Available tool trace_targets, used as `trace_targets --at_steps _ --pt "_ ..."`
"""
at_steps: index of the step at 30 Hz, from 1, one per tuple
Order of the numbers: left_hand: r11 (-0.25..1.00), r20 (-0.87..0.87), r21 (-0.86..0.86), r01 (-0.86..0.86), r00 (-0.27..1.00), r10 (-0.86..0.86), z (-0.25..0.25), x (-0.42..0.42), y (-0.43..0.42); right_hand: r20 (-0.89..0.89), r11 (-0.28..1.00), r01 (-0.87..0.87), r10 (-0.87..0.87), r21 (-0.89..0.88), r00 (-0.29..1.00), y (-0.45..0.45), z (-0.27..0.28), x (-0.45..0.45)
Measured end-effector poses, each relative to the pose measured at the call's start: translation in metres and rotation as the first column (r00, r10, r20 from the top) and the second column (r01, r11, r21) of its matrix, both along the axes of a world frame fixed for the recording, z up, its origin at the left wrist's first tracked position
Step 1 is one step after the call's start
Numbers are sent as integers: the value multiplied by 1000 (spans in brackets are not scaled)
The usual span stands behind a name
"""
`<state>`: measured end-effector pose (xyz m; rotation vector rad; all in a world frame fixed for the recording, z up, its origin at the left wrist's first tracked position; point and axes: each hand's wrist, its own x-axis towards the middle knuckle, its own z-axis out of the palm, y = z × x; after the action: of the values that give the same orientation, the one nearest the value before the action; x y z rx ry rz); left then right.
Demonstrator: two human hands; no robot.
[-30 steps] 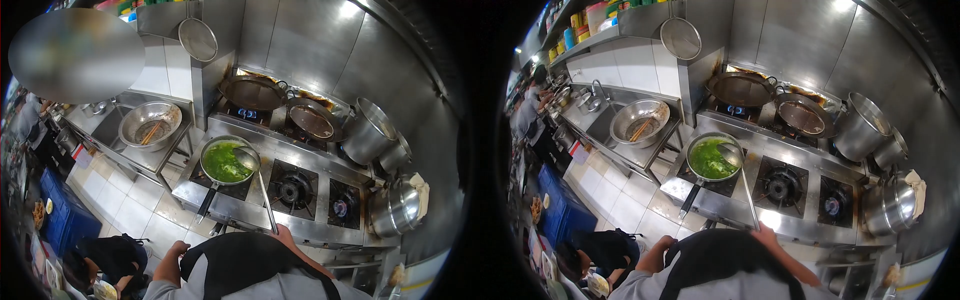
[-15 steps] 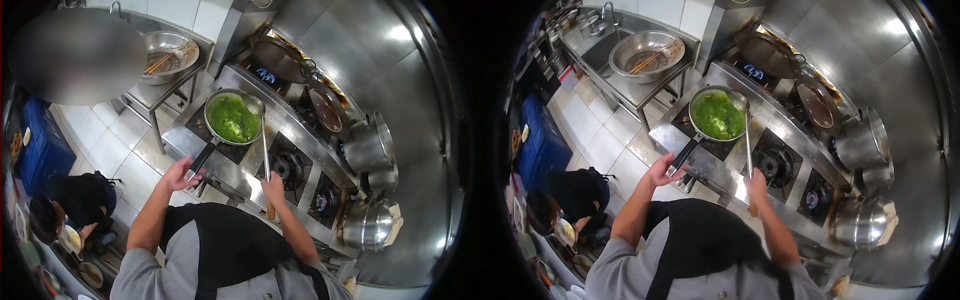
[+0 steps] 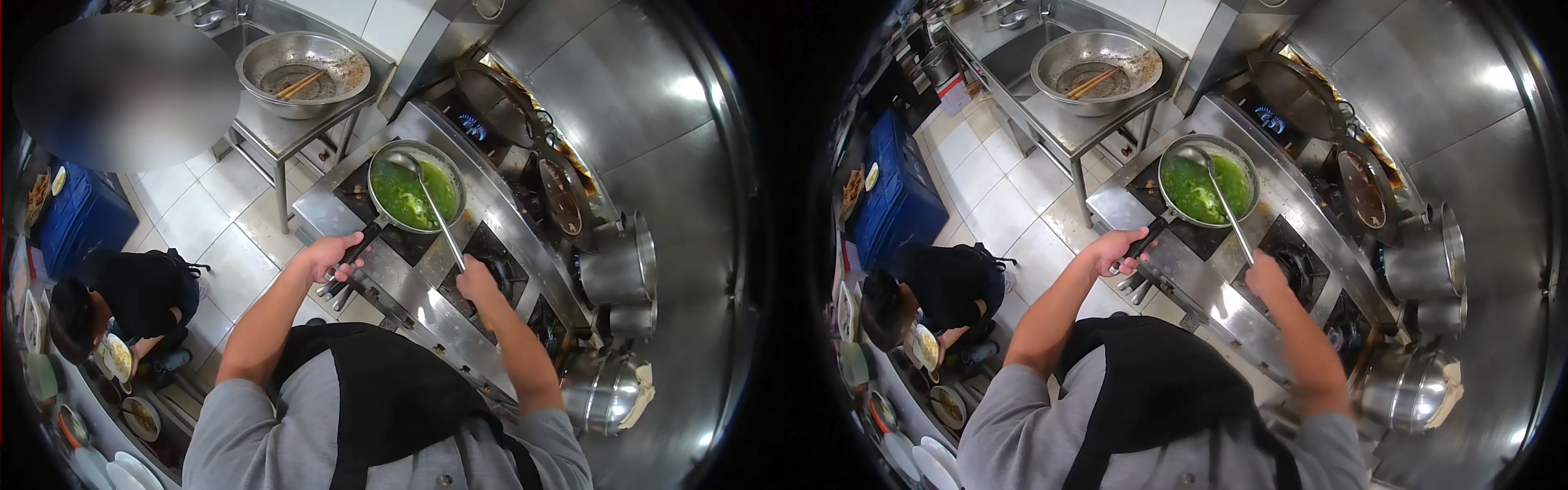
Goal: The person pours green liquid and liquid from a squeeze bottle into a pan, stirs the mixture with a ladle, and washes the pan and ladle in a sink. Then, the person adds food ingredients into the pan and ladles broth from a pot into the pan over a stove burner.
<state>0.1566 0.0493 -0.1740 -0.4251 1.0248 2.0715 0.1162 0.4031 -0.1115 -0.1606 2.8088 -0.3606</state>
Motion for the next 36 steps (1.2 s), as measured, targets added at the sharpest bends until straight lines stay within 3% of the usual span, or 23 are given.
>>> trace_targets --at_steps 2,3,10,16,18,20,24,27,28,31,36 --pt "1000 1 -7 -7 1000 7 4 1 1 -2 983 -105 107 150 994 17 4 -3" --pt "1000 0 -14 -12 1000 12 6 1 1 22 964 -111 109 240 994 4 31 5" --pt "999 -36 -37 -20 999 18 6 4 7 10 919 -168 176 357 984 29 62 26" --pt "1000 -6 5 -30 1000 30 7 9 12 -30 967 -77 87 244 996 37 89 76" --pt "999 15 10 -50 999 50 4 12 16 38 986 149 -152 79 988 27 89 102" --pt "997 34 54 -51 998 49 3 16 21 8 978 207 -207 -24 978 23 78 127" --pt "980 105 186 -65 993 46 -7 16 27 160 925 310 -279 -220 947 9 64 153" --pt "984 124 177 -14 992 -8 -7 13 29 381 865 402 -278 -300 882 -1 57 157" --pt "987 124 159 11 992 -31 -4 13 29 385 849 424 -294 -316 875 0 49 157" --pt "997 123 78 7 992 -16 3 13 32 73 963 109 -93 -247 993 2 21 150" --pt "999 110 52 -5 994 -1 1 14 32 262 968 240 -214 -69 941 -15 23 127"
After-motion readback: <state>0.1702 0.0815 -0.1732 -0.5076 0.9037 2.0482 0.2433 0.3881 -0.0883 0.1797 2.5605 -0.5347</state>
